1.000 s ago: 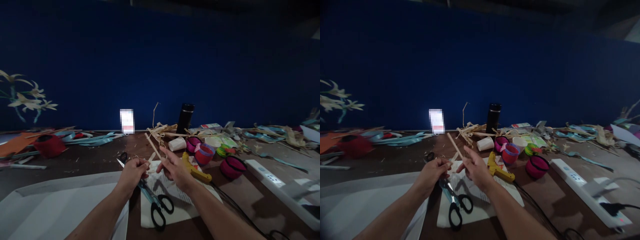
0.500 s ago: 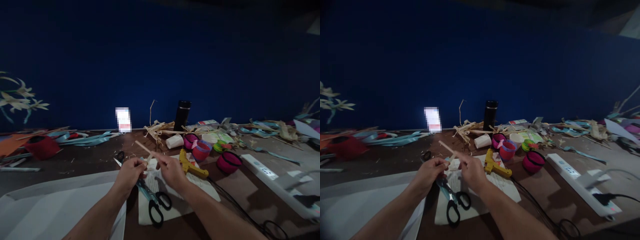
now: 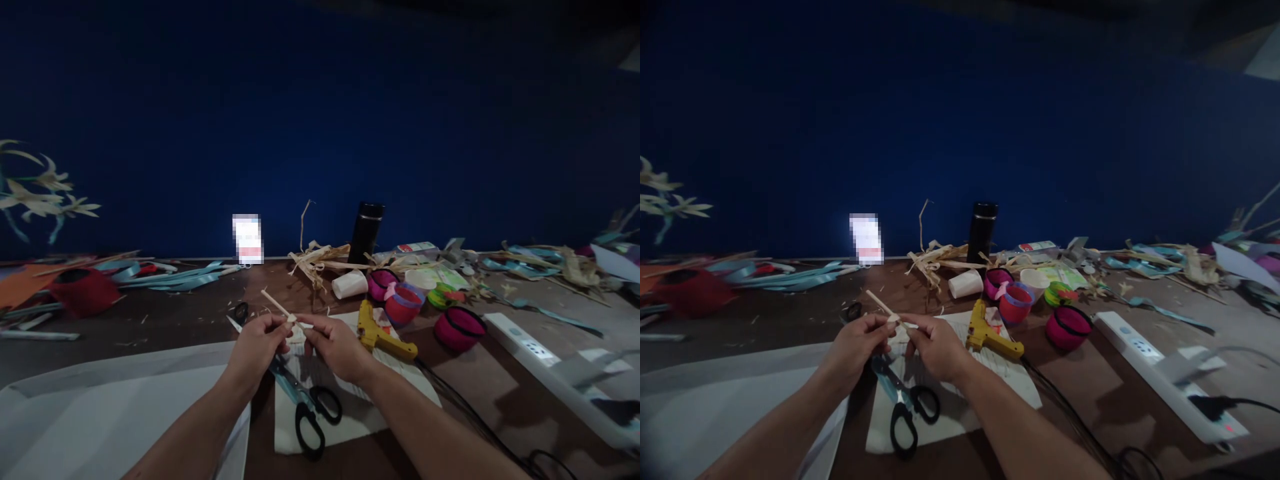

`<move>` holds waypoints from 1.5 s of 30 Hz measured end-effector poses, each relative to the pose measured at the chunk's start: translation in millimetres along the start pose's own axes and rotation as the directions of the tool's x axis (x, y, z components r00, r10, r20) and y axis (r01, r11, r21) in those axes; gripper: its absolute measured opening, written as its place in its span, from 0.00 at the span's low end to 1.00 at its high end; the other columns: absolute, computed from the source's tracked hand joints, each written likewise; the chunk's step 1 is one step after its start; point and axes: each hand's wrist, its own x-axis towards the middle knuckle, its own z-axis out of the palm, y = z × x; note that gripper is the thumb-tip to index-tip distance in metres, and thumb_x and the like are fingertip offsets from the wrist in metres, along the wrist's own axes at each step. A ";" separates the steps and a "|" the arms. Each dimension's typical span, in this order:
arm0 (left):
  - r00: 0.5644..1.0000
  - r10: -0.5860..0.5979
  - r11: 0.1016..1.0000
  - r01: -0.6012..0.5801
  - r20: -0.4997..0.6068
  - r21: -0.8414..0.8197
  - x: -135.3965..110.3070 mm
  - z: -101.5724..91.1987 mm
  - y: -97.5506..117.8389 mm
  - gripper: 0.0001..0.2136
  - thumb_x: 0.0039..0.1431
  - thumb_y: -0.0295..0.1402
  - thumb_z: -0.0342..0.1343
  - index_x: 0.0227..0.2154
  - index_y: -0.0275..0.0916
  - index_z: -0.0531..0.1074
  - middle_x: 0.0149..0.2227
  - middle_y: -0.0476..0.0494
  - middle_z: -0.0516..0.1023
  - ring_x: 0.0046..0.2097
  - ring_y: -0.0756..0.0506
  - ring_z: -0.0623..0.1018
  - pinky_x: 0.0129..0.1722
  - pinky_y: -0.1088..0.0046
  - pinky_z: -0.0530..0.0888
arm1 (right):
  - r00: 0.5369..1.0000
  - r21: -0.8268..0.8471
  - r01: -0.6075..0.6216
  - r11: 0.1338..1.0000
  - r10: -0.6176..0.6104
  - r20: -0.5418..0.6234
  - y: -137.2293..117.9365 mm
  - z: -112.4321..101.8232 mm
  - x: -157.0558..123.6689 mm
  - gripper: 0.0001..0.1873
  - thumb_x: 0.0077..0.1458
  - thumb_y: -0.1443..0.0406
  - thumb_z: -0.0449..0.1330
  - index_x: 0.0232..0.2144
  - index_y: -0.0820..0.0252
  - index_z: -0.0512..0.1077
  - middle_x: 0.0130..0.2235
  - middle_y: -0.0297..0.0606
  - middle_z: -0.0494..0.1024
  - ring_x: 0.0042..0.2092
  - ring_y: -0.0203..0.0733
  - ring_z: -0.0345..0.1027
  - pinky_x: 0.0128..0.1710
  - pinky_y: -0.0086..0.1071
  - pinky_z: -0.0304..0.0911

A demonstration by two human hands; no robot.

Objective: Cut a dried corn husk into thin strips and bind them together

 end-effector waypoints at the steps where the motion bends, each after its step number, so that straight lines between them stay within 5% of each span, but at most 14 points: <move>1: 1.000 -0.005 1.000 0.005 -0.008 0.011 0.0 0.3 -0.8 0.10 0.41 0.37 0.59 0.24 0.35 0.72 0.21 0.51 0.71 0.21 0.55 0.66 0.22 0.80 0.66 | 0.999 -0.068 0.038 0.997 -0.040 -0.029 -0.8 0.0 -1.7 0.19 0.56 0.65 0.51 0.50 0.56 0.68 0.21 0.29 0.68 0.22 0.30 0.56 0.25 0.24 0.54; 7: 1.000 -0.029 0.999 0.029 -0.011 -0.015 -0.6 1.8 -1.2 0.08 0.39 0.35 0.59 0.20 0.35 0.70 0.20 0.52 0.69 0.21 0.54 0.66 0.21 0.79 0.67 | 0.956 -0.389 0.141 0.911 -0.227 -0.185 -4.2 -6.6 -5.8 0.21 0.54 0.70 0.49 0.49 0.52 0.69 0.27 0.33 0.73 0.29 0.35 0.63 0.33 0.29 0.59; 11: 0.998 -0.059 0.997 0.058 -0.032 -0.043 -0.7 1.7 -0.1 0.11 0.38 0.38 0.60 0.19 0.35 0.70 0.18 0.52 0.67 0.20 0.54 0.66 0.20 0.79 0.66 | 0.907 -0.170 0.053 0.984 -0.119 -0.405 -7.4 -21.9 0.9 0.21 0.55 0.63 0.50 0.51 0.57 0.66 0.23 0.34 0.71 0.22 0.32 0.57 0.23 0.26 0.55; 14: 0.996 -0.064 0.996 0.060 -0.060 -0.063 2.0 0.0 -0.8 0.13 0.38 0.40 0.61 0.22 0.34 0.72 0.21 0.49 0.70 0.23 0.52 0.68 0.21 0.78 0.68 | 0.970 0.214 -0.011 0.977 0.062 -0.235 -10.6 -23.2 2.0 0.28 0.56 0.59 0.50 0.58 0.58 0.53 0.24 0.32 0.72 0.16 0.28 0.45 0.14 0.23 0.43; 17: 0.997 -0.047 0.997 0.043 -0.057 -0.060 3.9 -1.4 -0.8 0.13 0.39 0.40 0.60 0.23 0.34 0.72 0.24 0.47 0.72 0.25 0.52 0.69 0.23 0.78 0.69 | 0.991 0.323 -0.133 0.937 0.133 0.020 -7.3 -14.2 0.8 0.30 0.55 0.58 0.52 0.58 0.59 0.52 0.23 0.32 0.73 0.15 0.27 0.43 0.13 0.22 0.39; 21: 1.000 -0.013 0.999 0.013 -0.024 -0.029 1.3 -1.3 2.3 0.12 0.41 0.40 0.59 0.24 0.35 0.72 0.24 0.48 0.72 0.24 0.53 0.69 0.24 0.79 0.68 | 0.991 0.185 -0.122 0.975 0.109 0.081 3.0 -3.8 0.9 0.26 0.55 0.60 0.53 0.55 0.58 0.58 0.22 0.31 0.72 0.16 0.26 0.46 0.16 0.21 0.43; 29: 1.000 0.021 0.999 -0.021 -0.014 0.047 -3.7 0.8 5.9 0.12 0.42 0.40 0.58 0.23 0.35 0.71 0.22 0.51 0.70 0.21 0.53 0.67 0.22 0.78 0.66 | 0.984 -0.192 0.048 0.980 -0.079 -0.158 -3.4 -11.0 0.3 0.18 0.56 0.64 0.51 0.48 0.56 0.70 0.21 0.30 0.68 0.23 0.31 0.54 0.24 0.25 0.53; 35: 0.997 0.069 0.954 -0.060 -0.020 0.294 -2.1 -3.7 8.2 0.10 0.46 0.40 0.54 0.23 0.37 0.71 0.20 0.51 0.71 0.19 0.51 0.69 0.21 0.76 0.65 | 0.844 -0.109 0.037 0.993 -0.089 -0.528 -7.5 -49.8 4.9 0.24 0.56 0.58 0.49 0.54 0.60 0.62 0.25 0.32 0.71 0.18 0.29 0.49 0.17 0.24 0.47; 40: 0.969 0.245 0.715 -0.199 0.027 0.670 -1.9 -9.1 9.0 0.09 0.50 0.38 0.50 0.24 0.41 0.72 0.26 0.49 0.76 0.29 0.47 0.73 0.29 0.75 0.63 | 0.896 -0.320 -0.020 0.947 -0.125 -0.426 -20.6 -64.8 -0.9 0.19 0.56 0.56 0.50 0.42 0.62 0.70 0.26 0.34 0.73 0.22 0.31 0.56 0.21 0.25 0.50; 45: 0.968 0.250 0.564 -0.175 0.035 0.807 -1.3 -10.7 7.4 0.09 0.51 0.39 0.48 0.25 0.43 0.72 0.29 0.49 0.76 0.32 0.47 0.73 0.29 0.75 0.60 | 0.989 -0.751 -0.123 0.649 0.014 -0.149 -35.9 -64.1 -14.0 0.11 0.51 0.63 0.54 0.25 0.63 0.73 0.24 0.35 0.72 0.26 0.34 0.61 0.25 0.27 0.48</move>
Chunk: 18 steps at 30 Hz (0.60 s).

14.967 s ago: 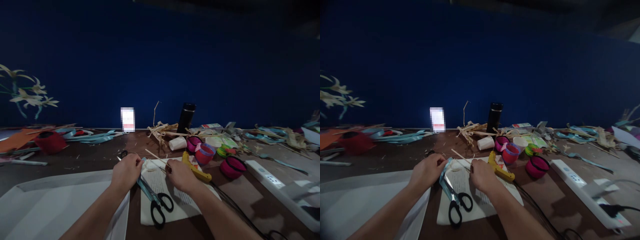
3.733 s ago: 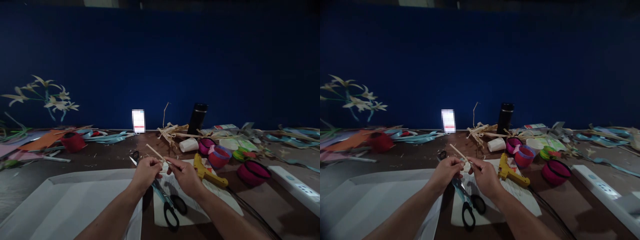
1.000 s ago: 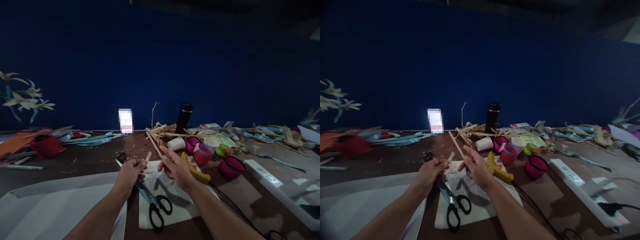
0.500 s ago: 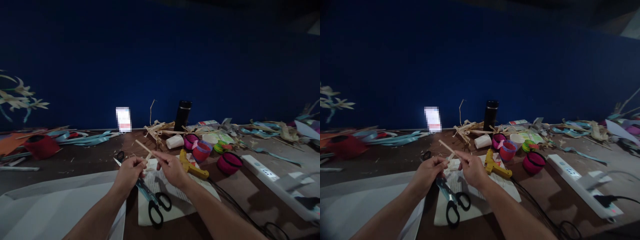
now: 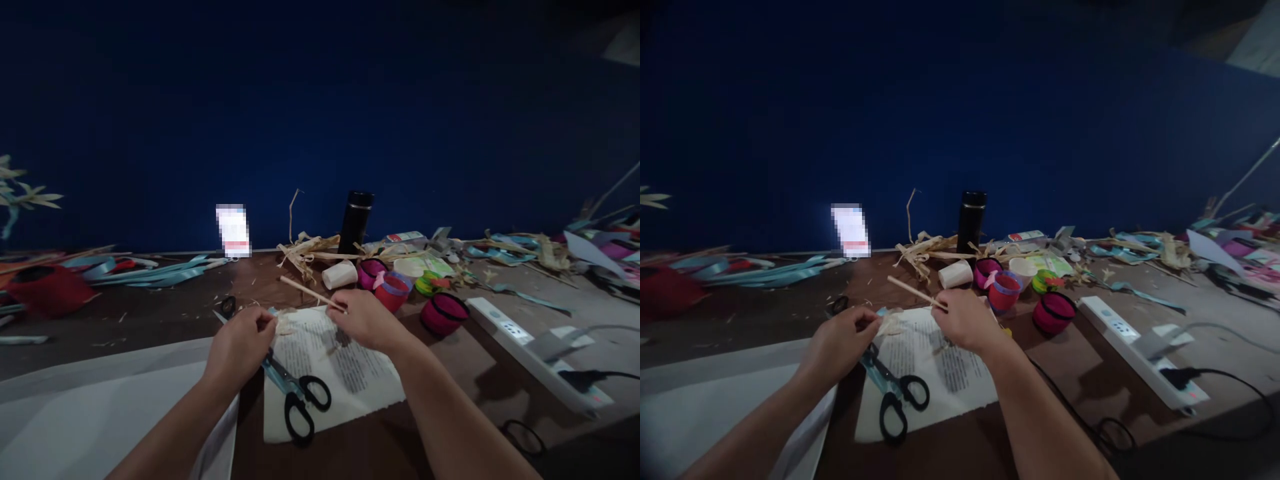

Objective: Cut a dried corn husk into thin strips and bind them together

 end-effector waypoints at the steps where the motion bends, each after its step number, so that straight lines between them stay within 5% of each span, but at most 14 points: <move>1: 1.000 -0.011 1.000 0.011 -0.005 0.014 0.5 0.0 -0.7 0.10 0.51 0.39 0.48 0.25 0.43 0.72 0.29 0.49 0.76 0.32 0.47 0.73 0.29 0.75 0.60 | 0.998 -0.083 0.029 0.996 -0.024 0.055 -2.2 -1.4 -2.6 0.10 0.50 0.64 0.55 0.23 0.62 0.72 0.24 0.36 0.72 0.26 0.34 0.61 0.24 0.27 0.47; 7: 0.995 -0.096 0.995 0.096 -0.019 0.005 5.4 -7.1 -3.6 0.11 0.51 0.41 0.48 0.25 0.44 0.73 0.28 0.49 0.77 0.31 0.46 0.73 0.28 0.75 0.60 | 0.974 -0.312 0.082 0.947 -0.009 0.228 -14.3 -2.7 -11.1 0.05 0.43 0.68 0.57 0.22 0.61 0.73 0.25 0.39 0.74 0.27 0.38 0.66 0.22 0.29 0.45; 18: 0.974 -0.177 0.984 0.178 -0.139 -0.005 15.0 -23.4 -16.1 0.12 0.50 0.43 0.47 0.28 0.44 0.74 0.28 0.47 0.77 0.32 0.44 0.74 0.28 0.73 0.61 | 0.923 -0.389 0.101 0.916 0.060 0.379 -21.3 3.7 -12.2 0.10 0.45 0.70 0.55 0.30 0.67 0.75 0.33 0.54 0.77 0.35 0.52 0.71 0.28 0.33 0.57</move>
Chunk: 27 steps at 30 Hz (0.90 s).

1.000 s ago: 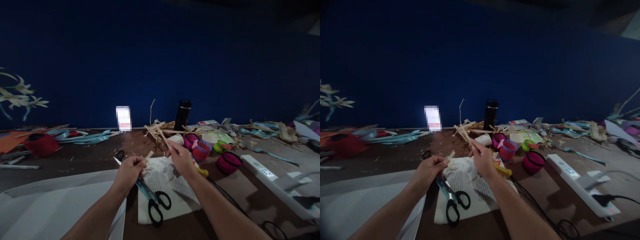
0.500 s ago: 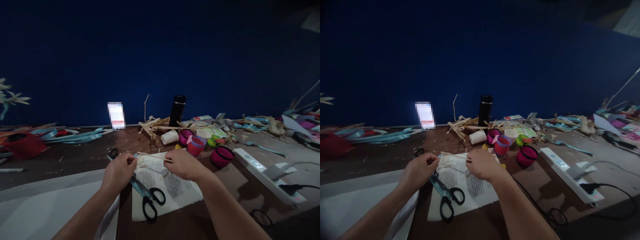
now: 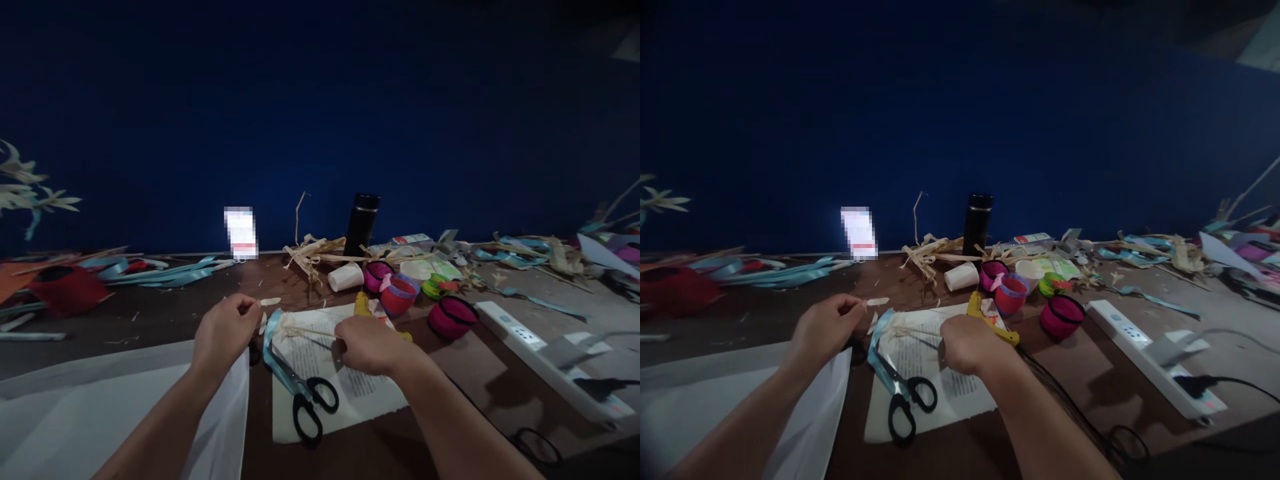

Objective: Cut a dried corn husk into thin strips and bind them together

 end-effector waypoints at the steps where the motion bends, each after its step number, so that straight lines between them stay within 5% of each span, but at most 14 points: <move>1: 1.000 -0.001 1.000 0.001 0.000 -0.002 0.8 0.2 -1.3 0.13 0.50 0.43 0.48 0.28 0.44 0.74 0.28 0.47 0.77 0.31 0.44 0.73 0.28 0.73 0.61 | 1.000 0.000 0.011 1.000 -0.011 0.003 -1.1 1.0 0.5 0.10 0.45 0.70 0.55 0.30 0.67 0.75 0.33 0.54 0.77 0.35 0.52 0.71 0.28 0.33 0.57; 9: 1.000 0.003 1.000 -0.003 0.020 0.015 3.0 4.5 -4.2 0.14 0.51 0.43 0.47 0.26 0.43 0.75 0.28 0.45 0.78 0.31 0.43 0.74 0.27 0.73 0.61 | 1.000 0.095 0.013 0.995 -0.015 0.022 6.5 -2.4 -0.4 0.07 0.38 0.71 0.56 0.24 0.63 0.73 0.27 0.43 0.76 0.29 0.43 0.68 0.23 0.28 0.49; 15: 0.996 0.003 0.999 -0.006 0.089 0.032 1.0 5.9 -2.0 0.12 0.50 0.41 0.47 0.27 0.44 0.75 0.29 0.45 0.78 0.32 0.43 0.74 0.27 0.73 0.61 | 0.983 0.318 0.083 0.945 -0.024 -0.184 14.5 -28.1 -16.3 0.04 0.43 0.68 0.56 0.20 0.60 0.70 0.24 0.34 0.73 0.26 0.35 0.63 0.23 0.27 0.46; 22: 0.986 0.073 0.994 -0.084 0.150 0.065 -10.7 13.8 6.1 0.12 0.51 0.42 0.47 0.24 0.47 0.74 0.26 0.49 0.77 0.29 0.46 0.74 0.26 0.75 0.59 | 0.879 0.580 0.160 0.799 0.151 -0.452 -11.4 -21.0 3.4 0.06 0.48 0.63 0.56 0.25 0.60 0.69 0.24 0.31 0.71 0.25 0.33 0.59 0.24 0.26 0.51; 27: 0.970 0.130 0.981 -0.156 0.204 0.116 -13.2 20.4 5.1 0.12 0.53 0.40 0.46 0.25 0.47 0.75 0.28 0.47 0.78 0.31 0.46 0.74 0.26 0.75 0.59 | 0.812 0.725 0.243 0.645 0.273 -0.515 -26.1 2.7 23.2 0.07 0.48 0.62 0.56 0.26 0.61 0.69 0.24 0.31 0.70 0.27 0.33 0.60 0.28 0.26 0.55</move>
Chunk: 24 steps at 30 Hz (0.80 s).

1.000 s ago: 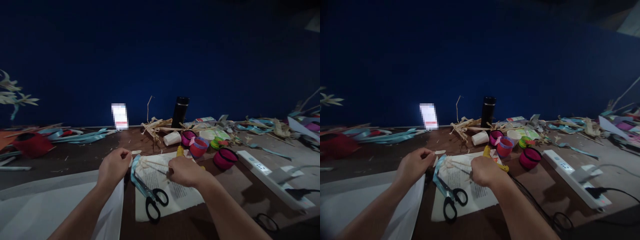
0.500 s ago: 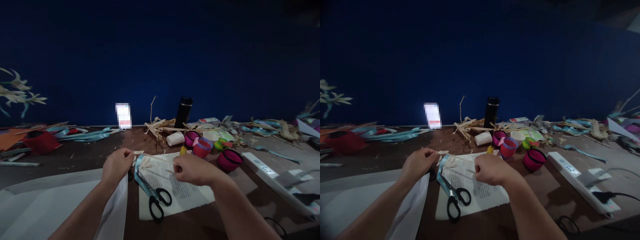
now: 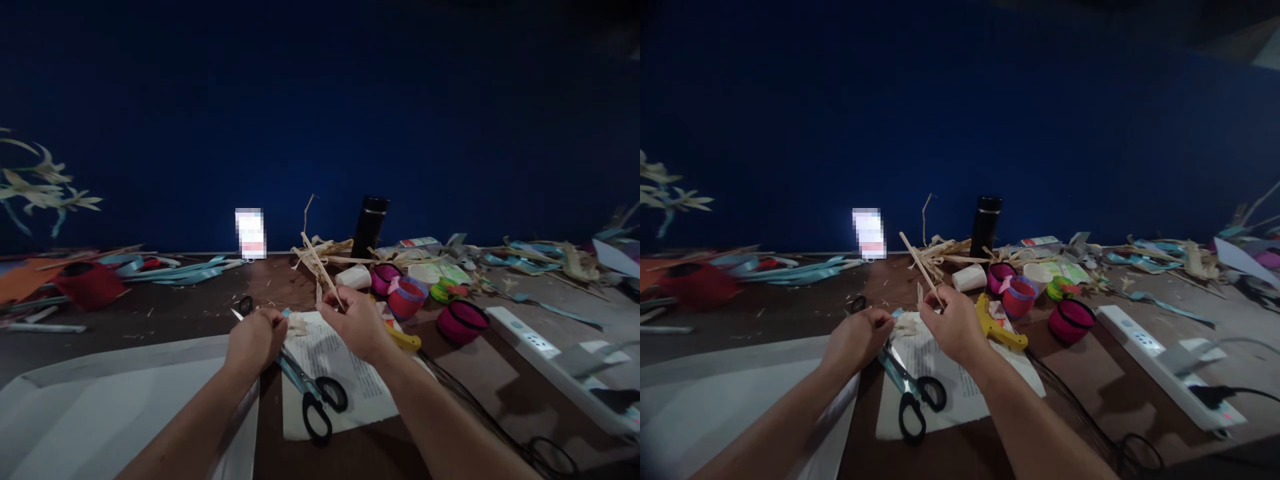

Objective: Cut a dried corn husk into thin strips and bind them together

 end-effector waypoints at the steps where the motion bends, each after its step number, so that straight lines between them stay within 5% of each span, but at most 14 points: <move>1: 1.000 0.005 1.000 -0.005 0.014 0.008 0.3 0.5 -0.3 0.13 0.53 0.41 0.46 0.26 0.46 0.75 0.28 0.47 0.78 0.31 0.45 0.74 0.27 0.74 0.59 | 1.000 0.059 -0.013 0.998 0.014 -0.008 4.8 4.6 -0.4 0.08 0.48 0.61 0.56 0.26 0.61 0.69 0.24 0.31 0.69 0.27 0.33 0.60 0.28 0.26 0.55; 7: 0.998 0.049 0.999 -0.049 -0.030 0.007 1.6 -0.2 -2.0 0.11 0.54 0.37 0.46 0.27 0.44 0.74 0.34 0.45 0.78 0.35 0.44 0.75 0.30 0.73 0.61 | 0.977 0.361 -0.213 0.908 0.196 0.082 30.4 23.1 -3.0 0.10 0.44 0.60 0.59 0.24 0.62 0.68 0.18 0.26 0.60 0.21 0.29 0.49 0.20 0.24 0.48; 13: 0.980 0.101 0.952 -0.146 -0.172 -0.269 -4.3 -6.6 5.7 0.11 0.54 0.38 0.48 0.33 0.43 0.74 0.37 0.48 0.77 0.39 0.45 0.74 0.37 0.73 0.65 | 0.936 0.489 -0.351 0.798 0.288 0.202 31.2 28.9 -5.4 0.10 0.44 0.60 0.61 0.23 0.61 0.67 0.14 0.22 0.54 0.17 0.27 0.43 0.18 0.25 0.41; 20: 0.991 0.055 0.730 0.041 0.119 -0.682 -9.8 0.8 19.8 0.16 0.49 0.44 0.53 0.35 0.39 0.75 0.27 0.48 0.77 0.29 0.47 0.74 0.25 0.76 0.67 | 0.940 0.484 -0.337 0.807 0.265 0.213 32.5 31.0 -7.0 0.10 0.45 0.60 0.61 0.26 0.61 0.71 0.15 0.23 0.56 0.17 0.27 0.44 0.19 0.25 0.44; 24: 0.989 -0.010 0.654 0.119 0.149 -0.747 -11.5 2.1 22.8 0.13 0.46 0.41 0.56 0.30 0.38 0.76 0.22 0.49 0.74 0.25 0.49 0.73 0.20 0.78 0.66 | 0.940 0.458 -0.337 0.822 0.264 0.217 31.6 31.5 -7.9 0.10 0.45 0.60 0.61 0.27 0.62 0.73 0.14 0.24 0.56 0.17 0.27 0.45 0.18 0.25 0.44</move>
